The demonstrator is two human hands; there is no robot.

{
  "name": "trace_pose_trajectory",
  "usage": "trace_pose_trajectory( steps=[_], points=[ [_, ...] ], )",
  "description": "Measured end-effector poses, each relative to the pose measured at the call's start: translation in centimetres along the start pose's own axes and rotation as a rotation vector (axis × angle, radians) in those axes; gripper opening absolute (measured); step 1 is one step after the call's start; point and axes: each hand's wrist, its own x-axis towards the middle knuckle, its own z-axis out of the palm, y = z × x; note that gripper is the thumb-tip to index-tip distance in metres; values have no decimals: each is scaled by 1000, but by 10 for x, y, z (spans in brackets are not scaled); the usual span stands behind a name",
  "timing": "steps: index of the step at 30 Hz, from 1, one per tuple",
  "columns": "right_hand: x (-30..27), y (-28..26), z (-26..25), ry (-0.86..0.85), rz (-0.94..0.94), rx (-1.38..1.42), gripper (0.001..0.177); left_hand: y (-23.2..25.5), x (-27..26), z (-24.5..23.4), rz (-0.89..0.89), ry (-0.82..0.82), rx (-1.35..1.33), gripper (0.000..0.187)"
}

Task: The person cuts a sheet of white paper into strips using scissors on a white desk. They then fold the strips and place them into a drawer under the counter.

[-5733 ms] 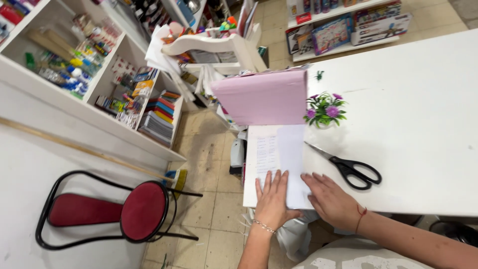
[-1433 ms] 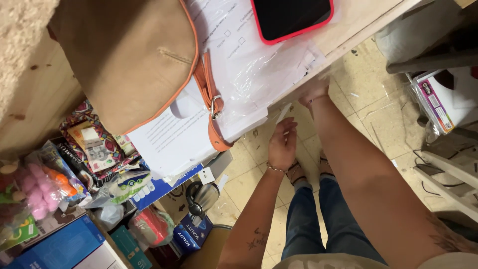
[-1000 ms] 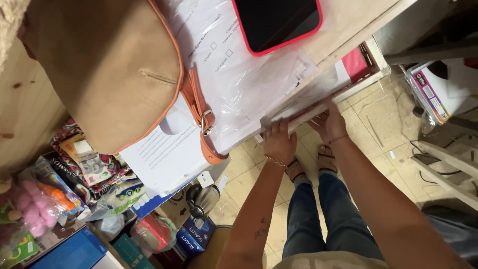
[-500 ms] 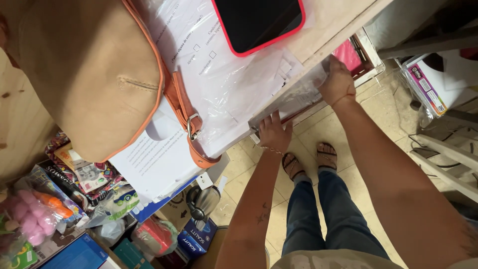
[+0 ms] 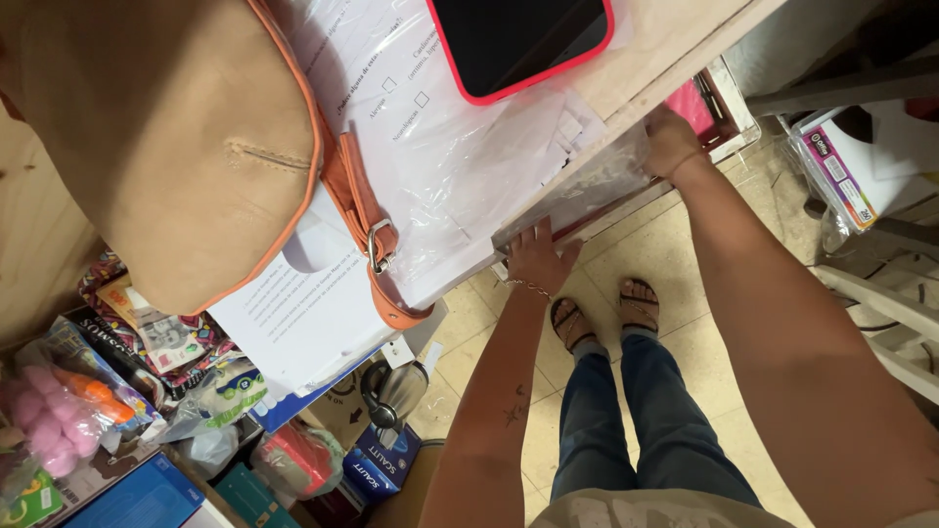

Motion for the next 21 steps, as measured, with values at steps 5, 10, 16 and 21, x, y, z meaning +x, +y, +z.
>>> trace_pose_trajectory(
  steps=[5,10,16,21],
  points=[
    [15,19,4,-76,-158,-188,46,9,-4,-11,11,-28,27,94],
    [29,32,8,-140,-306,-352,49,4,-6,-17,9,-89,69,96],
    [-58,-106,-84,-45,83,-47,28,15,0,-51,-197,-469,-75,99],
    [-68,-18,-120,319,-191,-280,39,17,3,-48,-173,-446,-45,99]
  ],
)
